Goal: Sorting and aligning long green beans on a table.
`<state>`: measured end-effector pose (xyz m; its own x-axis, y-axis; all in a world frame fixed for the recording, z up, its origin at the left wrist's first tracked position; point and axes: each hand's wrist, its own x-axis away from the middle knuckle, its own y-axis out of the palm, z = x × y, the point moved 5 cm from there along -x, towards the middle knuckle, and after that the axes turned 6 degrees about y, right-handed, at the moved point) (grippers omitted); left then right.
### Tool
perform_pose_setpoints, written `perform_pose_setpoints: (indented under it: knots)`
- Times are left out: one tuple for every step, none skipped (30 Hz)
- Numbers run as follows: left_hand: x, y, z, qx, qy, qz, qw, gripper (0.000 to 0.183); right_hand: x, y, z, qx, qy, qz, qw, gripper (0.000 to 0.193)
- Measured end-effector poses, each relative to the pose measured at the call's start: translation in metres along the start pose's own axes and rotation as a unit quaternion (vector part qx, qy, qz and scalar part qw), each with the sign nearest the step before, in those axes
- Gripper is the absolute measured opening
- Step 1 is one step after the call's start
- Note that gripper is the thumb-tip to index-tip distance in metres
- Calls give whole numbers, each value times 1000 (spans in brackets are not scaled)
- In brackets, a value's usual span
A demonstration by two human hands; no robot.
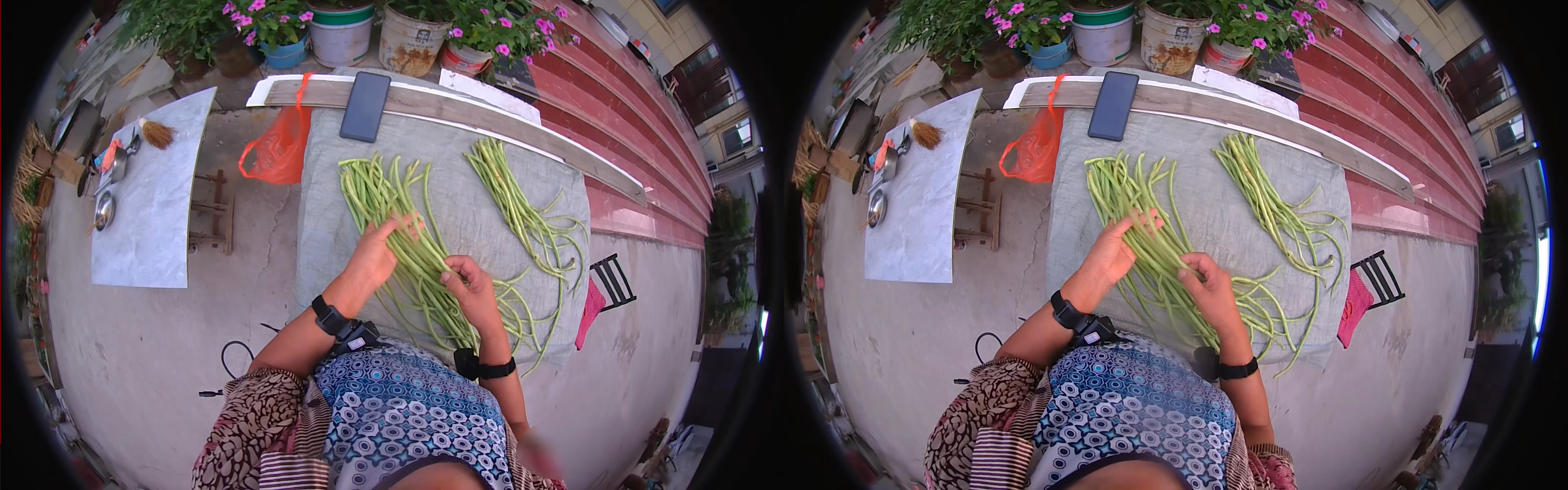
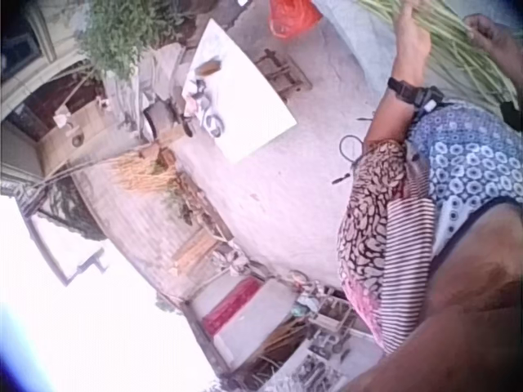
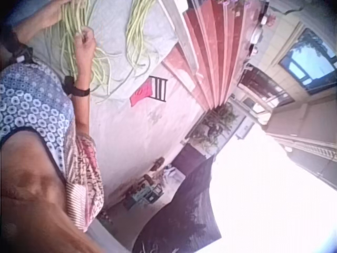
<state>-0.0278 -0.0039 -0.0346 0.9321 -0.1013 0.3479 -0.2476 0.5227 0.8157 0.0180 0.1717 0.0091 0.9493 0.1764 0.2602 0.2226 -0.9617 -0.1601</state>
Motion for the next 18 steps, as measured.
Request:
perform_pose_setpoints:
  knots:
    - [0,1,0,-1,-2,-1,1000,36,2,0,1,12,-2,-2,1000,18]
    - [2,2,1,9,-4,5,1000,34,4,0,2,23,-3,-5,1000,19]
    - [3,2,1,20,-5,11,1000,31,5,-1,2,22,-3,-3,1000,19]
    - [1,-2,0,19,-6,10,1000,31,5,0,1,32,7,-12,999,19]
    - [0,-3,0,43,2,-5,999,28,6,0,0,42,16,-20,999,19]
    - [0,-4,1,68,10,-20,997,24,6,0,1,42,15,-19,999,19]
    - [-1,-6,-1,67,10,-20,997,24,6,-1,2,60,1,-3,998,19]
    - [0,-4,0,75,5,-23,997,21,6,-3,3,78,-12,15,997,19]
    - [1,-2,0,83,1,-26,996,18,6,-4,4,78,-12,15,997,19]
    - [1,-2,-1,83,1,-27,996,18,5,-5,5,65,-5,19,998,19]
    - [1,-2,0,84,4,-27,996,18,4,-6,5,52,1,22,998,19]
    - [1,-2,1,85,8,-26,996,19,3,-7,5,52,0,22,998,19]
    - [1,-2,1,85,9,-26,996,19,2,-8,4,51,-1,24,998,18]
    - [2,-1,1,82,15,-30,996,19,2,-9,3,51,-2,27,998,18]
    - [3,0,2,79,21,-33,996,19,1,-9,1,51,-2,27,998,18]
    - [3,0,3,79,21,-33,996,19,2,-9,-4,46,-12,37,998,18]
    - [4,2,4,73,23,-35,996,20,2,-10,-8,42,-21,48,998,17]
    - [5,4,5,66,25,-37,997,21,3,-10,-9,42,-21,48,998,17]
